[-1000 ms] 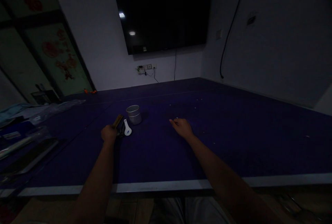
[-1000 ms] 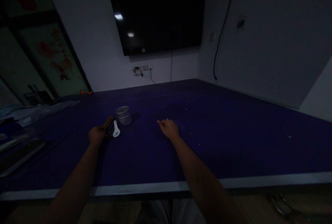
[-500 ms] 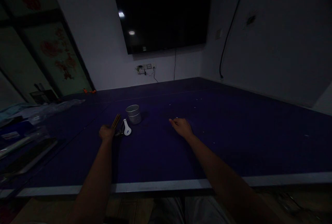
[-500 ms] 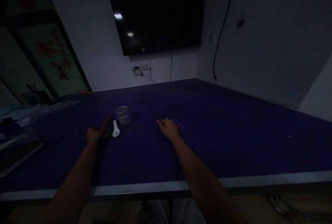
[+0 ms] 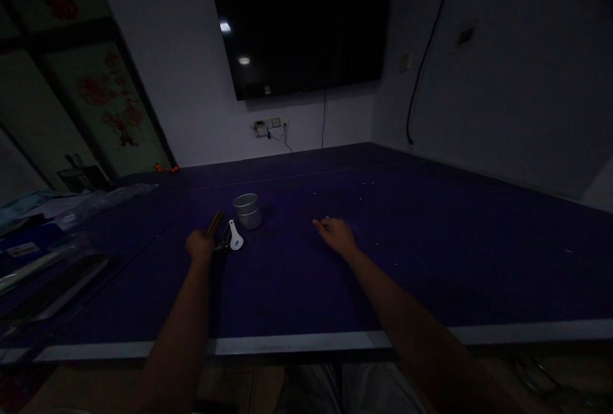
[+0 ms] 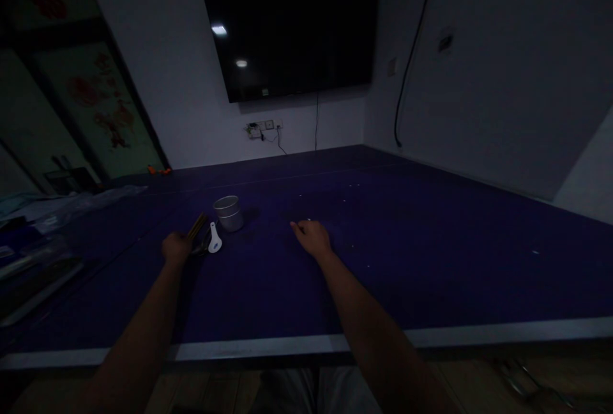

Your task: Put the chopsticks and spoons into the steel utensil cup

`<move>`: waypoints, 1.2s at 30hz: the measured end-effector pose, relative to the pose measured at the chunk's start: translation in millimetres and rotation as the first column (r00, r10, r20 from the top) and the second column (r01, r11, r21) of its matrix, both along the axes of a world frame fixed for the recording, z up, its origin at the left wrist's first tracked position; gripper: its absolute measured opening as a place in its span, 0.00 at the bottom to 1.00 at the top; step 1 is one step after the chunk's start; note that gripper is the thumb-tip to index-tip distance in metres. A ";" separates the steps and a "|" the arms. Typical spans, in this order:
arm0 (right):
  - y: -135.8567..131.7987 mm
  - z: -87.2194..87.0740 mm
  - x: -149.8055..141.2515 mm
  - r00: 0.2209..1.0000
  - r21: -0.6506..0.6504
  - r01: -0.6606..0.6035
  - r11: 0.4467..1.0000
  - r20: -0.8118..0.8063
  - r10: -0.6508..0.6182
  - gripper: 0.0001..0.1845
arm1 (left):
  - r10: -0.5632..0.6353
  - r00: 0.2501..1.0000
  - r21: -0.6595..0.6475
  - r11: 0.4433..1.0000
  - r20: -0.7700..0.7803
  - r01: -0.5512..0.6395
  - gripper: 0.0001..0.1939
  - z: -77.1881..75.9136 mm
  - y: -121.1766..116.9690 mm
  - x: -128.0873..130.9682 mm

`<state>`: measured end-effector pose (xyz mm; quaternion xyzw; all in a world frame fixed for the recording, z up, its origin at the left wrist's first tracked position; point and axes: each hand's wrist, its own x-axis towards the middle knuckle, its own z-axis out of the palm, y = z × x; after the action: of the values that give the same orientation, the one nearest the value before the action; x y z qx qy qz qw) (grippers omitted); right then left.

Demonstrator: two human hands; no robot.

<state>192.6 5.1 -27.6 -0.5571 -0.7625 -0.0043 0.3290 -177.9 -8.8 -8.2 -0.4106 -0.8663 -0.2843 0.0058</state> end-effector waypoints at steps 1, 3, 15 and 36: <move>0.4 -0.3 0.0 1.000 -0.001 0.000 1.000 -0.002 0.000 0.29 | 0.004 1.000 0.000 1.000 -0.010 -0.004 0.09 0.6 -0.6 0.4; 1.4 -0.8 -0.1 1.000 -0.003 -0.002 1.000 -0.004 0.002 0.29 | 0.010 1.000 0.007 1.000 -0.027 -0.009 0.10 1.4 -2.2 1.3; -0.7 1.9 -1.0 1.000 -0.010 -0.004 1.000 0.013 0.004 0.29 | -0.021 0.995 -0.024 1.000 -0.098 0.018 0.12 2.7 -4.1 5.0; -1.4 3.3 -0.1 1.000 -0.014 -0.007 1.000 0.016 0.007 0.29 | -0.007 0.987 -0.073 0.997 -0.160 -0.005 0.12 9.6 -9.0 11.2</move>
<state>192.6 3.7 -24.4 -0.5567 -0.7670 -0.0023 0.3191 -166.7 -17.8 1.5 -0.4326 -0.8727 -0.2184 0.0600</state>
